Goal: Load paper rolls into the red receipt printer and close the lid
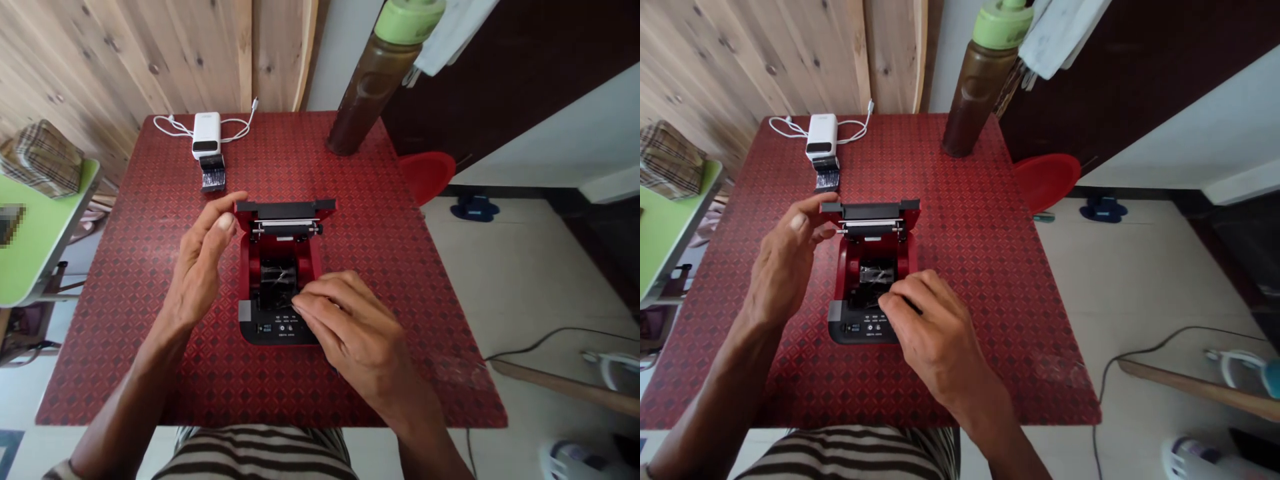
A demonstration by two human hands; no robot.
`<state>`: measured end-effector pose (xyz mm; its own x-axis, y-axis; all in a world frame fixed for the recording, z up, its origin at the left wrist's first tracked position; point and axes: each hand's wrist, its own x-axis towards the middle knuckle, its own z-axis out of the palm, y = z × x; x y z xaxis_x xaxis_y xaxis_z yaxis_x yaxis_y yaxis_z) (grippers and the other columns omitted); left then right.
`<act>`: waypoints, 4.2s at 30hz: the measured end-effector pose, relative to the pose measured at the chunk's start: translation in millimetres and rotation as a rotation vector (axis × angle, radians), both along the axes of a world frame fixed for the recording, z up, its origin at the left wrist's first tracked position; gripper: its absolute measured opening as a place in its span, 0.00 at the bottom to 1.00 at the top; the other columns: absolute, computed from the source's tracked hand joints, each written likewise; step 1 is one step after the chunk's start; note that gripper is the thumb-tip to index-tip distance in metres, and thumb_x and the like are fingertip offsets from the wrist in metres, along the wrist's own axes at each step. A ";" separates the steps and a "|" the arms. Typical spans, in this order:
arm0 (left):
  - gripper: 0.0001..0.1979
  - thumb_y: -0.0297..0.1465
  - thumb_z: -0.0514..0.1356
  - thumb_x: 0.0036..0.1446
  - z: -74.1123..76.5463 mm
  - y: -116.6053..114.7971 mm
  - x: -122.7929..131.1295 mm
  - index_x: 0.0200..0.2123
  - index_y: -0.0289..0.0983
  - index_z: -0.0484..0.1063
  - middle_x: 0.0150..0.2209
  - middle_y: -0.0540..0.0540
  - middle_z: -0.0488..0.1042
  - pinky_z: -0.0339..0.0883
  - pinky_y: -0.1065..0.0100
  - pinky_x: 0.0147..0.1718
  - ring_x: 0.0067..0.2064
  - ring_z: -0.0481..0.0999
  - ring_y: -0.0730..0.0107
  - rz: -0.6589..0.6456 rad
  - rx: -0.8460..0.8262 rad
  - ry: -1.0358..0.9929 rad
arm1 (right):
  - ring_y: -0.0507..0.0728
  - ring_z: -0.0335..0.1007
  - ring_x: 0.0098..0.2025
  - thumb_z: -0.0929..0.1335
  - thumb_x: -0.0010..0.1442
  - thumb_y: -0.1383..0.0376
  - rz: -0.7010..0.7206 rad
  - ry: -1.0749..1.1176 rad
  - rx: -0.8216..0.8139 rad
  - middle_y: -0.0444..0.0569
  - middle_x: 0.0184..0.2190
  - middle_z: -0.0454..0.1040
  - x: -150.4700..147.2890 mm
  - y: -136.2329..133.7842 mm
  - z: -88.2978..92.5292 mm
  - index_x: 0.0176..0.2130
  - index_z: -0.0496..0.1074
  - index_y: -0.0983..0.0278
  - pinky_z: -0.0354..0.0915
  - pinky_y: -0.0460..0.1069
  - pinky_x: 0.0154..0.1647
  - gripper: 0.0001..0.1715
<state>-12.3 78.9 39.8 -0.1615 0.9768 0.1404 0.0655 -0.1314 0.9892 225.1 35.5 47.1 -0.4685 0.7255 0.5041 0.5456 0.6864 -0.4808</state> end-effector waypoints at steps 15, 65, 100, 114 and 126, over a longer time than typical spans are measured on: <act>0.31 0.43 0.75 0.67 -34.8 -58.3 5.4 0.70 0.47 0.75 0.73 0.40 0.78 0.70 0.43 0.74 0.74 0.76 0.44 -0.071 -0.286 -0.202 | 0.63 0.87 0.62 0.71 0.75 0.77 -0.156 -0.051 0.128 0.53 0.57 0.89 -7.9 -13.2 -15.6 0.48 0.76 0.58 0.79 0.61 0.67 0.13; 0.27 0.37 0.71 0.70 -36.7 -86.8 13.8 0.70 0.49 0.78 0.70 0.43 0.80 0.77 0.48 0.67 0.70 0.81 0.46 -0.048 -0.321 -0.260 | 0.62 0.89 0.55 0.70 0.78 0.65 -0.466 0.277 -0.153 0.56 0.58 0.87 -0.1 -60.3 -61.7 0.70 0.72 0.59 0.86 0.57 0.57 0.24; 0.31 0.46 0.68 0.72 -54.8 -88.0 4.1 0.73 0.46 0.72 0.72 0.40 0.78 0.78 0.45 0.64 0.71 0.79 0.42 -0.133 -0.239 -0.206 | 0.65 0.83 0.45 0.70 0.71 0.75 0.029 -0.570 -0.081 0.55 0.41 0.85 -41.2 55.8 10.3 0.44 0.80 0.64 0.75 0.57 0.47 0.09; 0.30 0.45 0.68 0.72 -60.3 -89.9 4.6 0.73 0.48 0.73 0.74 0.40 0.76 0.78 0.46 0.65 0.74 0.76 0.41 -0.104 -0.260 -0.226 | 0.59 0.79 0.34 0.79 0.64 0.55 -0.663 0.499 -0.123 0.45 0.35 0.83 46.0 55.4 -22.4 0.47 0.81 0.57 0.78 0.59 0.42 0.14; 0.30 0.46 0.68 0.71 -56.8 -88.5 6.8 0.73 0.48 0.75 0.70 0.41 0.80 0.78 0.47 0.63 0.69 0.80 0.43 -0.077 -0.239 -0.190 | 0.61 0.84 0.38 0.75 0.60 0.56 -0.473 0.284 -0.479 0.49 0.38 0.87 31.3 57.1 -82.3 0.45 0.77 0.59 0.76 0.56 0.42 0.14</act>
<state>-5.5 -9.6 -17.0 -0.0866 0.9890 -0.1200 -0.1243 0.1088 0.9863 256.5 92.6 -35.1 0.0509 0.9894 0.1362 0.5414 0.0872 -0.8363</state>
